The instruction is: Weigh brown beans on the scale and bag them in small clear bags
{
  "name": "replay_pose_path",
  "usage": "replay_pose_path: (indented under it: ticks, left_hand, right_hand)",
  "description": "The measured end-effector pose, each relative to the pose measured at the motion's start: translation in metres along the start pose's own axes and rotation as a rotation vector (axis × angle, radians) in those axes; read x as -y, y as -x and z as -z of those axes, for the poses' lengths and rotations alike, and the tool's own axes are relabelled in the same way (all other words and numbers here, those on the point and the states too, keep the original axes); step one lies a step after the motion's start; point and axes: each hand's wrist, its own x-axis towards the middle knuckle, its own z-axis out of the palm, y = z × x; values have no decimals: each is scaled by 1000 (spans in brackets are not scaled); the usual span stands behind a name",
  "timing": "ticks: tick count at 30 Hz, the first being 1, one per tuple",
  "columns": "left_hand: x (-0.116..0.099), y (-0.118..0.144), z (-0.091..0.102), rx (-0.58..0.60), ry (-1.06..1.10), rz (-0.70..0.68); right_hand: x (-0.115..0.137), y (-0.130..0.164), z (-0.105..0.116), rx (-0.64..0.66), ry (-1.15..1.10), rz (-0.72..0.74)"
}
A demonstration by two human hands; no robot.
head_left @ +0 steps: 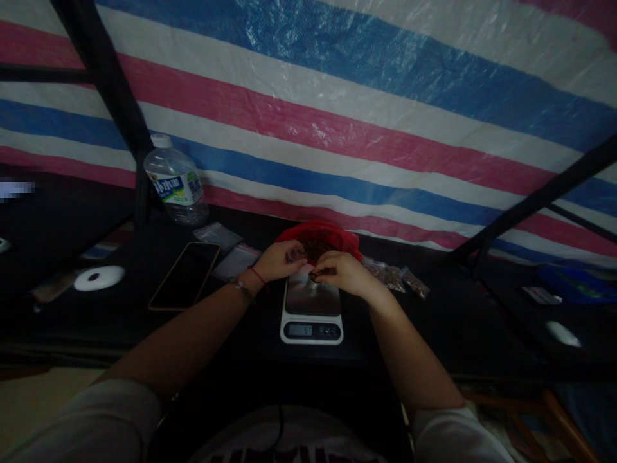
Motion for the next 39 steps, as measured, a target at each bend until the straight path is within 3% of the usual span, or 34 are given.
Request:
replay_pose_path:
  ticks: [5,11,16,20,25,29,36,39]
  left_hand:
    - [1,0,0,9,6,8]
    - [4,0,-2,0,30,10]
    - [4,1,-1,-10,38,25]
    - [2,0,-1,-7,49,28]
    - [0,-1,0,-84,6,11]
    - [2,-2,-1,-79,-25,21]
    - [4,-3,-4,-101,-91,36]
    - [4,-4,-4,-129,-112,26]
  right_hand:
    - [-7,-1,11,-109,-47,8]
    - [-50,-24,18,-317,96,-93]
    - [-66,-24,5,-437,117,-171]
    - [-67,-9,-13,-417,-30,-227]
    - [-67,-9,-21,-446,-87,-98]
    - [-47,-31,-14,-302,1,19]
    - [-24,-78,-15,142,208,62]
    - [-19,-90,-15,178,290,28]
